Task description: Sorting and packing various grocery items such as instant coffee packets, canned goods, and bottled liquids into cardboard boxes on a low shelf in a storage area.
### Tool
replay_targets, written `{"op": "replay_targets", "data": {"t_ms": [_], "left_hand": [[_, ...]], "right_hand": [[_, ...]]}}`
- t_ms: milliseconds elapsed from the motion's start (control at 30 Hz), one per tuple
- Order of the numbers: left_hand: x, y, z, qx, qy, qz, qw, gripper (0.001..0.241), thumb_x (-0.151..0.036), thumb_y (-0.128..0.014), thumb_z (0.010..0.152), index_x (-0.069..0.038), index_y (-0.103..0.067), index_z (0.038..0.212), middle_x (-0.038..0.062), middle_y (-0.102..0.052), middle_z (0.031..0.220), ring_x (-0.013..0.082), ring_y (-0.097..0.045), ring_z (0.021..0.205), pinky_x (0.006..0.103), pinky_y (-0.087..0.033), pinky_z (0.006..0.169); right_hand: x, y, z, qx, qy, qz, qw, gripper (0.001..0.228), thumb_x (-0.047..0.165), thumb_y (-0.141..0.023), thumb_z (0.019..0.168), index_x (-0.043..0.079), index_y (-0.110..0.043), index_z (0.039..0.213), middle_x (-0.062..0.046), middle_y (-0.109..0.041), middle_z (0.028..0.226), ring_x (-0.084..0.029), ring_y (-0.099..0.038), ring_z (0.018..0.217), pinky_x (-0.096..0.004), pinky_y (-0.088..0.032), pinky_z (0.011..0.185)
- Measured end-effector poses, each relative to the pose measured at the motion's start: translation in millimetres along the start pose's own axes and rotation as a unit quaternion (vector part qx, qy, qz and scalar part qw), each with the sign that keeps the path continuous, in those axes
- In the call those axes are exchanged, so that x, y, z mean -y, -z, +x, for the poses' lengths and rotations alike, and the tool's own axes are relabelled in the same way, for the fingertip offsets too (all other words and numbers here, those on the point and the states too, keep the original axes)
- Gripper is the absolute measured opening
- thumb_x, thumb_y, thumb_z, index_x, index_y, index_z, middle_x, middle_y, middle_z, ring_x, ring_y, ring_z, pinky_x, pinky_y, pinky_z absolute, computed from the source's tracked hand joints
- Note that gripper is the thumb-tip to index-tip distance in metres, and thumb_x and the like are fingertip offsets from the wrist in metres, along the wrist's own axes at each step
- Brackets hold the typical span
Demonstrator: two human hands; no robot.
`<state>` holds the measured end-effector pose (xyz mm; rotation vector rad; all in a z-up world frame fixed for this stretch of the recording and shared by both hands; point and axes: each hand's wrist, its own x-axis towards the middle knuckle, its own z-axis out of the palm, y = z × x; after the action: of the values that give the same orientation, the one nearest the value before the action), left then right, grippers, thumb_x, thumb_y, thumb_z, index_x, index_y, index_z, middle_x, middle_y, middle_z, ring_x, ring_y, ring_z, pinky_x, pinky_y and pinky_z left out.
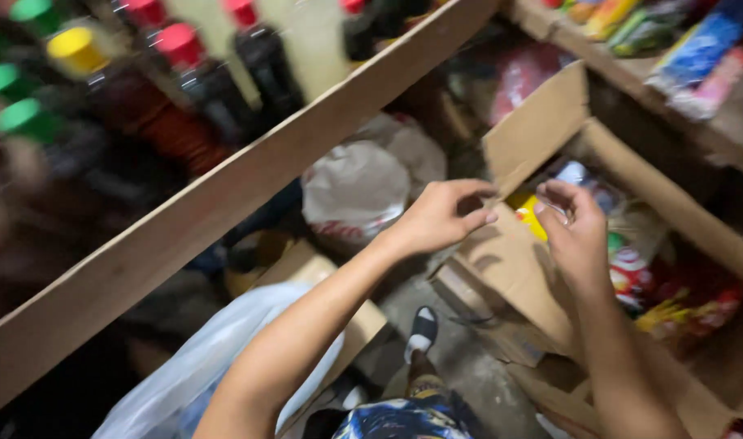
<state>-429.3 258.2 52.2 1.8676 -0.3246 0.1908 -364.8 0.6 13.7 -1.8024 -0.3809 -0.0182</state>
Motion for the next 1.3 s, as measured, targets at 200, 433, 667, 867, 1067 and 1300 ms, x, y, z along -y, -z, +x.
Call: {"op": "replay_targets", "data": {"t_ms": [200,433,667,867,1067,1300], "left_hand": [[-17,60,-127,-0.056,0.091,0.029,0.994,0.040,-0.026,-0.074,0.089,-0.005,-0.070,0.123,0.016,-0.076,0.108,0.0262,-0.075,0.091,0.0368,-0.059,0.082],[-47,100,-256,-0.149,0.163,0.041,0.974,0.034,-0.024,-0.074,0.091,-0.006,-0.072,0.119,0.014,-0.076,0.108,0.0229,-0.075,0.095,0.0354,-0.059,0.085],[-61,125,-347,-0.215,0.224,0.063,0.948,0.032,-0.021,-0.074,0.089,-0.004,-0.072,0.116,0.014,-0.076,0.105,0.0247,-0.075,0.092,0.0362,-0.059,0.084],[-46,129,-414,-0.233,0.301,0.129,0.916,0.036,-0.023,-0.075,0.087,-0.001,-0.071,0.115,0.018,-0.073,0.109,0.0305,-0.074,0.094,0.0397,-0.058,0.085],[-4,109,-468,-0.190,0.500,0.236,0.812,0.031,-0.015,-0.063,0.087,-0.006,-0.070,0.116,0.021,-0.069,0.115,0.0406,-0.065,0.103,0.0516,-0.052,0.088],[68,50,-547,-0.162,0.477,0.411,0.760,0.031,-0.015,-0.063,0.082,-0.009,-0.072,0.111,0.019,-0.071,0.110,0.0376,-0.068,0.102,0.0502,-0.053,0.094]], "right_hand": [[22,-94,-62,0.076,-0.016,-0.031,0.996,0.032,0.006,-0.068,0.097,-0.003,-0.062,0.127,-0.011,-0.070,0.121,-0.016,-0.066,0.112,-0.031,-0.053,0.100],[64,-193,-126,0.202,-0.017,0.040,0.978,0.024,0.003,-0.065,0.099,-0.001,-0.064,0.123,-0.008,-0.073,0.119,-0.011,-0.066,0.107,-0.026,-0.052,0.096],[81,-266,-166,0.339,-0.052,0.052,0.938,0.022,0.005,-0.068,0.097,0.001,-0.068,0.118,-0.006,-0.076,0.109,-0.009,-0.064,0.089,-0.026,-0.052,0.081],[84,-315,-187,0.439,0.013,0.008,0.898,0.025,0.008,-0.069,0.091,0.001,-0.069,0.116,-0.007,-0.078,0.103,-0.012,-0.072,0.090,-0.029,-0.057,0.082],[65,-337,-194,0.489,0.168,-0.169,0.839,0.023,0.009,-0.060,0.094,0.005,-0.070,0.113,-0.018,-0.076,0.102,-0.036,-0.073,0.092,-0.045,-0.058,0.082],[-1,-333,-196,0.536,0.156,-0.530,0.639,0.042,0.026,-0.068,0.085,0.007,-0.068,0.122,-0.022,-0.070,0.116,-0.038,-0.070,0.099,-0.050,-0.055,0.087]]}}
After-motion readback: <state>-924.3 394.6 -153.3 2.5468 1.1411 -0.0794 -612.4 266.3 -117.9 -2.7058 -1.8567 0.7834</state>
